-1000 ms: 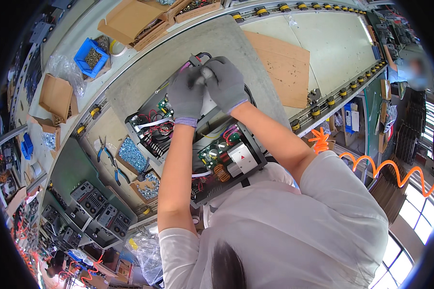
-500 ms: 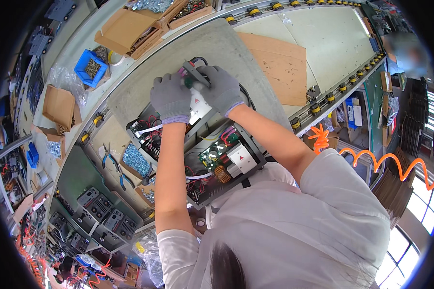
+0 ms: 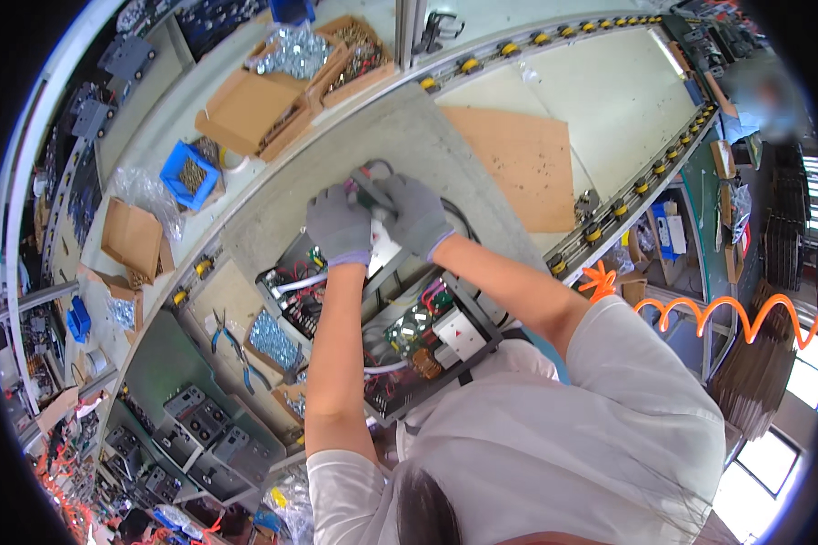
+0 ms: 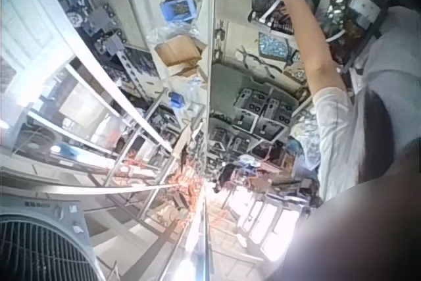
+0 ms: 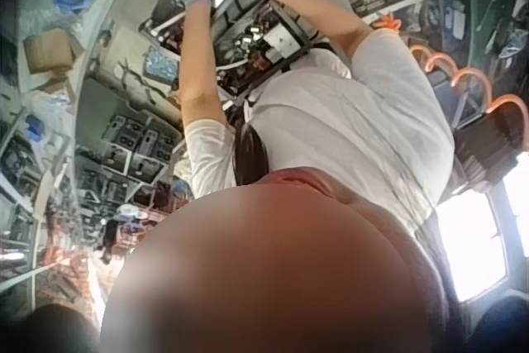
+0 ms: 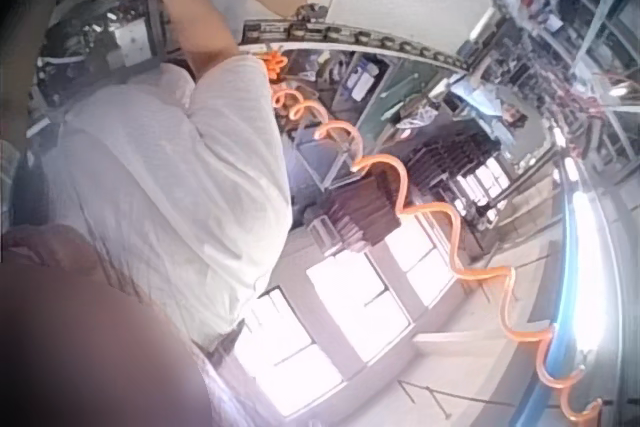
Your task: The recorder is assembling internal components and wiring for power inverters at an electronics assembly station.
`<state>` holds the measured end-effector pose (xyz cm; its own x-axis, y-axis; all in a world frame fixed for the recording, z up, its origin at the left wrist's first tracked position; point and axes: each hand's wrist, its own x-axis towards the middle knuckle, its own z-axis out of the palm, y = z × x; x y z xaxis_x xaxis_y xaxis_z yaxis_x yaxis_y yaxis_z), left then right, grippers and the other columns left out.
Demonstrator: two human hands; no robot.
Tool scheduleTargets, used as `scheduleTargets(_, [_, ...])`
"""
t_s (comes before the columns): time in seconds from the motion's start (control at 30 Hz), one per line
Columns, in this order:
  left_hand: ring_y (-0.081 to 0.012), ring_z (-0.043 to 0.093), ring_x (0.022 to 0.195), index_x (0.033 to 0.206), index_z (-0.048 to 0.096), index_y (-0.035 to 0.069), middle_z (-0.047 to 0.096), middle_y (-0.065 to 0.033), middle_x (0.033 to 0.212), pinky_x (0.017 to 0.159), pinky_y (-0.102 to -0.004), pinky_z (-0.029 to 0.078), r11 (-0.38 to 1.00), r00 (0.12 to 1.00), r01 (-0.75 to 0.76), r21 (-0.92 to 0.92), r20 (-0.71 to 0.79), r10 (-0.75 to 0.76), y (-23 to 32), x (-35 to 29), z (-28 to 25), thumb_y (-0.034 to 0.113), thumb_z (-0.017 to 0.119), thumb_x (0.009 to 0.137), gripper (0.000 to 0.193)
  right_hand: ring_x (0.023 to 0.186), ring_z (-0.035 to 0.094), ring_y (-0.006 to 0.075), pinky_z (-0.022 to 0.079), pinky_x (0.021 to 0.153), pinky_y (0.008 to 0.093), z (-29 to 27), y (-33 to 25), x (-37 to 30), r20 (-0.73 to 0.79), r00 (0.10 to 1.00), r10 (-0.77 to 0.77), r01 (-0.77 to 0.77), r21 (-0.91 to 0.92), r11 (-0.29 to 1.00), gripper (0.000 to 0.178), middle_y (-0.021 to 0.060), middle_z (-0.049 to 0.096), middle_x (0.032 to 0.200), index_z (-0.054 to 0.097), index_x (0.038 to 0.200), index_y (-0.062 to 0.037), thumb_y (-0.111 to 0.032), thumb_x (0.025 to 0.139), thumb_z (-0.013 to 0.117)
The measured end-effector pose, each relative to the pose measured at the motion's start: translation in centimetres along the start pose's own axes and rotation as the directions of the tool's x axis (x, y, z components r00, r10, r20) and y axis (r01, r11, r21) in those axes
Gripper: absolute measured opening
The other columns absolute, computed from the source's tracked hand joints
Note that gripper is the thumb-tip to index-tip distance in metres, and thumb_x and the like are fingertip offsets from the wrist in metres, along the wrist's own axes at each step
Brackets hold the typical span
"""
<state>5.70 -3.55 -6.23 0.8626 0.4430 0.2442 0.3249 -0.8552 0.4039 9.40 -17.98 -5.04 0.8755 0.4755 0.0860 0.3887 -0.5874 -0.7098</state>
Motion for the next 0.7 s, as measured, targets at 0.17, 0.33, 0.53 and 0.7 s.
scheduleTargets(0.17, [-0.0368,0.063,0.091,0.088,0.070,0.009,0.069,-0.0157,0.094,0.081,-0.0475,0.050,0.997,0.992,-0.028,0.065,0.124,0.020,-0.1,0.8,-1.4,0.022,0.067,0.083,0.014,0.107,0.061,0.0406,0.048,0.093,0.0490,-0.1,-0.4,-0.1,0.120,0.986,0.116,-0.097,-0.157,0.983,0.046,0.0189,0.064,0.116,0.060,0.128,-0.0090,-0.024,0.086,0.069])
scheduleTargets(0.33, [-0.0397,0.063,0.107,0.126,0.063,0.007,0.067,-0.0192,0.115,0.092,-0.0498,0.049,0.993,0.991,-0.044,0.107,0.126,0.031,3.5,-2.8,-6.7,0.022,0.071,0.086,0.044,0.117,0.060,0.0389,0.050,0.097,0.0470,-3.6,-0.1,-3.9,0.149,0.973,0.176,-0.169,-0.058,0.984,0.049,0.0177,0.061,0.125,0.057,0.135,-0.0149,-0.027,0.088,0.066])
scheduleTargets(0.53, [-0.0454,0.056,0.110,0.127,0.060,0.003,0.059,-0.0267,0.120,0.095,-0.0549,0.045,0.926,0.951,-0.257,-0.278,0.101,0.294,6.5,-14.0,-12.6,0.018,0.063,0.086,0.044,0.113,0.061,0.0371,0.049,0.098,0.0460,-10.0,4.7,-17.6,-0.318,0.919,0.234,-0.267,-0.065,0.962,0.040,0.0156,0.062,0.123,0.062,0.126,-0.0111,-0.018,0.087,0.067])
scheduleTargets(0.7, [-0.0461,0.050,0.123,0.133,0.058,0.008,0.050,-0.0275,0.138,0.100,-0.0558,0.041,0.870,0.849,-0.378,-0.317,0.255,0.462,6.7,-22.9,-12.2,0.029,0.060,0.089,0.049,0.110,0.065,0.0353,0.053,0.095,0.0448,-12.9,9.6,-36.7,-0.389,0.558,0.733,-0.813,-0.081,0.576,0.040,0.0138,0.065,0.125,0.068,0.122,-0.0148,-0.026,0.084,0.069])
